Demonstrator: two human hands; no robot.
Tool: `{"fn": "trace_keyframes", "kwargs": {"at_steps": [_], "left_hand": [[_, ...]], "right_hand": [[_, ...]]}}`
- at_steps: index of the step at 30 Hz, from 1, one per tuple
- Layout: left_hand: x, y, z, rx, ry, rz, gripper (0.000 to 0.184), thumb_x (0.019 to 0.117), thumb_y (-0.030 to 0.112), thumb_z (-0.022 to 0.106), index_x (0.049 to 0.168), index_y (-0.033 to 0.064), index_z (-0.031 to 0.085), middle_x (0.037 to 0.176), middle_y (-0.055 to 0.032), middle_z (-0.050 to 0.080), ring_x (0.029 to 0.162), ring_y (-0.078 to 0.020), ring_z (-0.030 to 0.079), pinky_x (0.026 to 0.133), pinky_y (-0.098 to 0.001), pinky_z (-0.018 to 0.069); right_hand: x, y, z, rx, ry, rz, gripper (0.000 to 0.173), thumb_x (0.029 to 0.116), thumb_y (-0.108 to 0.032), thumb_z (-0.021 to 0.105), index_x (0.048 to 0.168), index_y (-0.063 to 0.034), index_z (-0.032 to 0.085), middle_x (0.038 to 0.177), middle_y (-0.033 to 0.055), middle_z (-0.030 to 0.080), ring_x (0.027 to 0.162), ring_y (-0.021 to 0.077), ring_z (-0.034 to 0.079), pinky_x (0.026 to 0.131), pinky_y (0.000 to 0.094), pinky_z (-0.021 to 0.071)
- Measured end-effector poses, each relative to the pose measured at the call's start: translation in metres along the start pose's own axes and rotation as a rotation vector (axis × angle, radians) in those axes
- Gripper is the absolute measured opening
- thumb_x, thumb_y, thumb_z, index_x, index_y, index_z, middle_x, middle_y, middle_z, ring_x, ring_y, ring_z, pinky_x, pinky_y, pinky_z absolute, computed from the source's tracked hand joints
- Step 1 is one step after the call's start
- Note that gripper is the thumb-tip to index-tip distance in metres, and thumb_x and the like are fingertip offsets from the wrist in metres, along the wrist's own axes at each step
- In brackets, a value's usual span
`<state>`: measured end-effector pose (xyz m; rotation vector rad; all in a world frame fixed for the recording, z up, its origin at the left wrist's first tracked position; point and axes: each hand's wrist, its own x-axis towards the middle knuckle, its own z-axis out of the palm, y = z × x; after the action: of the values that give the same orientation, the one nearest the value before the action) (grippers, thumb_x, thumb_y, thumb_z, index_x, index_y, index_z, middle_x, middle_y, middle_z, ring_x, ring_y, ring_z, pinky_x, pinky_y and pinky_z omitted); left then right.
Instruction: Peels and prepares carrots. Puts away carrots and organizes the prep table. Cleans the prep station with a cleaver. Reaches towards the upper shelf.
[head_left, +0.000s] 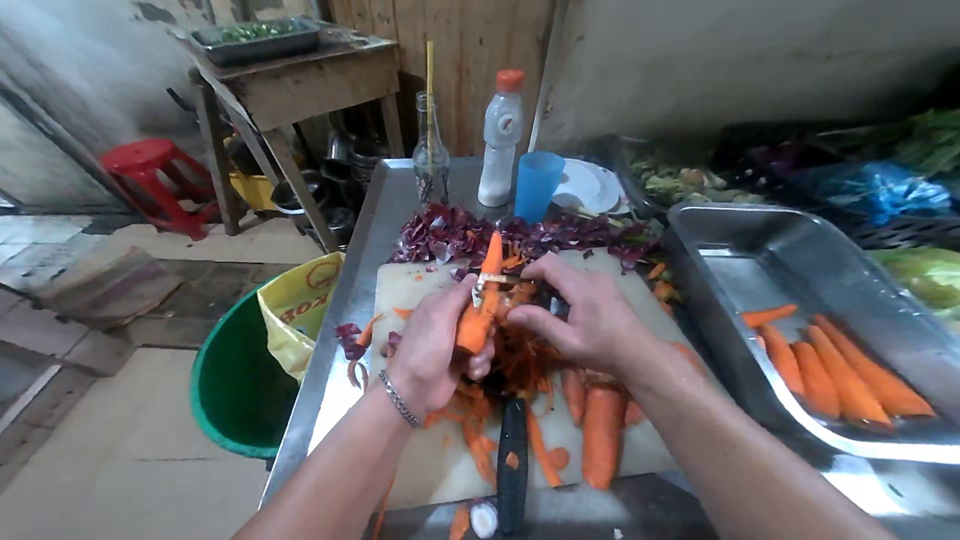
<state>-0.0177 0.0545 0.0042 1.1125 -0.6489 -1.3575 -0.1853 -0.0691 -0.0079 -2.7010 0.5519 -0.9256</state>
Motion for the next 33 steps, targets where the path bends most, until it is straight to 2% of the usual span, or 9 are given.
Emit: {"fn": "trace_keyframes", "kwargs": {"at_steps": [5,8,10,12,14,19,22,27,33], "left_hand": [[0.000,0.000,-0.001,0.034,-0.012,-0.003,0.050,0.1106,0.050,0.029,0.101,0.0116,0.059,0.072,-0.0019,0.054,0.044,-0.0052,0.044,0.040,-0.0176,0.0399],[0.001,-0.003,-0.004,0.070,-0.111,-0.018,0.049,0.1113,0.045,0.027,0.125,0.0118,0.061,0.075,-0.0041,0.057,0.045,-0.0070,0.047,0.041,-0.0195,0.0440],[0.003,-0.004,-0.002,0.072,-0.132,-0.031,0.050,0.1113,0.044,0.027,0.131,0.0130,0.060,0.077,-0.0047,0.057,0.047,-0.0076,0.048,0.042,-0.0199,0.0449],[0.005,-0.004,-0.001,0.035,-0.085,-0.048,0.048,0.1111,0.045,0.028,0.125,0.0142,0.061,0.076,-0.0039,0.057,0.046,-0.0072,0.047,0.042,-0.0196,0.0439],[0.004,-0.004,-0.002,-0.013,-0.025,-0.065,0.046,0.1106,0.048,0.029,0.112,0.0138,0.060,0.073,-0.0030,0.055,0.045,-0.0069,0.046,0.041,-0.0193,0.0419],[0.003,-0.003,-0.003,-0.047,0.015,-0.078,0.052,0.1081,0.056,0.031,0.096,0.0159,0.061,0.062,0.0004,0.048,0.043,-0.0063,0.041,0.040,-0.0185,0.0356],[0.002,-0.002,-0.001,0.012,-0.012,-0.091,0.044,0.1109,0.045,0.026,0.105,0.0153,0.058,0.072,-0.0017,0.054,0.045,-0.0064,0.045,0.040,-0.0181,0.0395],[0.003,-0.002,-0.003,0.049,-0.108,-0.089,0.045,0.1111,0.046,0.027,0.122,0.0155,0.059,0.078,-0.0031,0.058,0.046,-0.0060,0.046,0.041,-0.0185,0.0414],[0.005,-0.003,-0.006,0.074,-0.075,-0.021,0.048,0.1097,0.052,0.034,0.130,0.0144,0.056,0.084,-0.0065,0.061,0.051,-0.0106,0.055,0.046,-0.0225,0.0503]], "right_hand": [[0.003,0.006,-0.001,-0.020,0.018,0.060,0.054,0.0972,-0.061,0.055,0.114,-0.0103,0.065,0.079,0.0029,0.067,0.069,0.0191,0.067,0.057,0.0439,0.0548],[0.007,0.022,-0.016,-0.004,0.062,0.277,0.049,0.1008,-0.050,0.058,0.121,-0.0064,0.064,0.087,0.0112,0.070,0.077,0.0280,0.070,0.067,0.0537,0.0569],[0.006,0.032,-0.023,0.011,0.120,0.363,0.042,0.1030,-0.045,0.056,0.119,-0.0071,0.062,0.084,0.0081,0.067,0.072,0.0217,0.066,0.065,0.0455,0.0553],[0.004,0.023,-0.022,0.071,0.115,0.338,0.041,0.1032,-0.044,0.054,0.116,-0.0065,0.063,0.081,0.0047,0.063,0.067,0.0154,0.062,0.061,0.0386,0.0531],[0.002,-0.001,-0.018,0.133,-0.001,0.255,0.040,0.1023,-0.043,0.055,0.117,-0.0069,0.064,0.088,0.0052,0.068,0.076,0.0151,0.067,0.068,0.0401,0.0579],[-0.001,-0.018,0.006,0.077,-0.120,0.035,0.049,0.0988,-0.060,0.053,0.113,-0.0152,0.064,0.078,-0.0034,0.065,0.069,0.0115,0.066,0.057,0.0365,0.0552],[0.002,0.000,0.001,0.025,-0.051,0.088,0.050,0.0980,-0.057,0.056,0.114,-0.0108,0.066,0.080,0.0028,0.067,0.070,0.0185,0.067,0.059,0.0432,0.0556],[0.008,0.022,-0.012,-0.001,0.033,0.377,0.050,0.1020,-0.051,0.055,0.121,-0.0056,0.062,0.082,0.0114,0.067,0.072,0.0286,0.068,0.064,0.0531,0.0552],[0.007,0.011,-0.017,0.216,-0.021,0.380,0.041,0.1076,-0.045,0.044,0.116,-0.0110,0.065,0.075,-0.0004,0.061,0.061,0.0107,0.059,0.058,0.0339,0.0531]]}}
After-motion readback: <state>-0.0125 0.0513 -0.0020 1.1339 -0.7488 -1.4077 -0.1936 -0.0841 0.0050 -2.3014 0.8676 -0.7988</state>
